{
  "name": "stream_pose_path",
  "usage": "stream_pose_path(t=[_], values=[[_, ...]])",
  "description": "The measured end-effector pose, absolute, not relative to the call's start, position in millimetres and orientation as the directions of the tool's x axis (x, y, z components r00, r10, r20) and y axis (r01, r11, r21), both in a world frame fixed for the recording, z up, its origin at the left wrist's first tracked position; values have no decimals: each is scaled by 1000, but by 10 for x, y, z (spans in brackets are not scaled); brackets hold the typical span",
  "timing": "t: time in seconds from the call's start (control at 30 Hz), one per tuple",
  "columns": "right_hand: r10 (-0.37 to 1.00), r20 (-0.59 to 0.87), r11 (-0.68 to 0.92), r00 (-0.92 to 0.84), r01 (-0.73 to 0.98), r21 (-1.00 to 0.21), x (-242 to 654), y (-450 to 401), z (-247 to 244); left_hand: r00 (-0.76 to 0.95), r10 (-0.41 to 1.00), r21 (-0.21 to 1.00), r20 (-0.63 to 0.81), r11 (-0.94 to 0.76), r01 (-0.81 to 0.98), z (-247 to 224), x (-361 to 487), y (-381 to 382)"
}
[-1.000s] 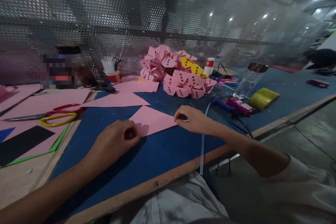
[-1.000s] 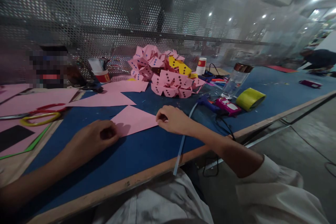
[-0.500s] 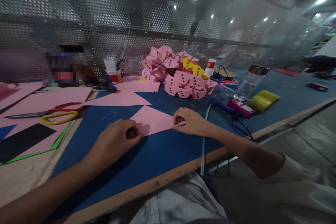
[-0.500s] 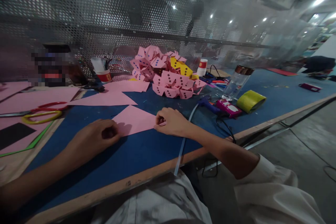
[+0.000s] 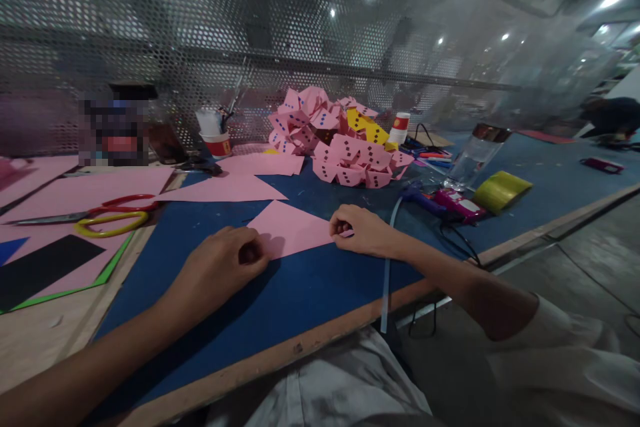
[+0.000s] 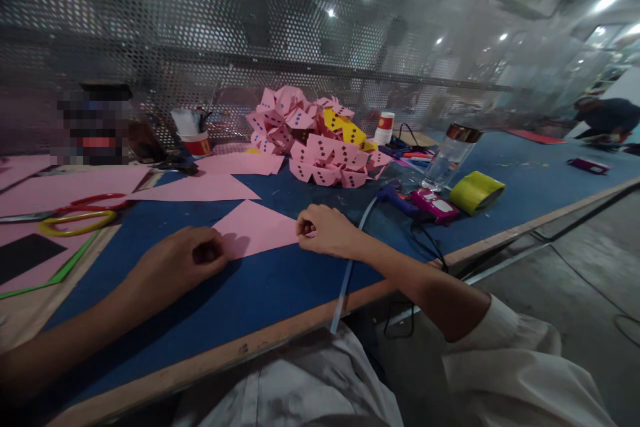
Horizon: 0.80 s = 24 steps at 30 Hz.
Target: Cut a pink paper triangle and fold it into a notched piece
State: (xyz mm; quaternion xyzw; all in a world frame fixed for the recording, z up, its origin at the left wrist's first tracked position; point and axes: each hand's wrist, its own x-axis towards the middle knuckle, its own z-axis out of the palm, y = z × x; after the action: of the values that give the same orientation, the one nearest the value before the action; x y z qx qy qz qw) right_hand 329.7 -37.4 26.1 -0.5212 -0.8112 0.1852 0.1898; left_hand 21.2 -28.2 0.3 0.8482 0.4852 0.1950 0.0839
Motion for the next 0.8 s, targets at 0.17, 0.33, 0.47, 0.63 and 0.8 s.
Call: stream_pose_path(t=[0.17,0.33,0.47,0.63,0.8], values=[[900,125,416,-417,739,-530,3350,-368,249,445,860,332,248,-507,795,-1,205,-279],[893,131,422,-430,700,-576,3393,-355,237,450,857,336,253,-513,789,-3,206,-277],[897,86,382,-434,659,-648,3431,-337,281,437,865,359,249,-501,788,14,216,-284],[914,79,360,-397,708,-608,3333,-349,390,439,861,376,258,-508,775,28,226,-294],[851,127,499,-510,708,-500,2973,-337,459,443,858,363,262,-513,778,27,230,-296]])
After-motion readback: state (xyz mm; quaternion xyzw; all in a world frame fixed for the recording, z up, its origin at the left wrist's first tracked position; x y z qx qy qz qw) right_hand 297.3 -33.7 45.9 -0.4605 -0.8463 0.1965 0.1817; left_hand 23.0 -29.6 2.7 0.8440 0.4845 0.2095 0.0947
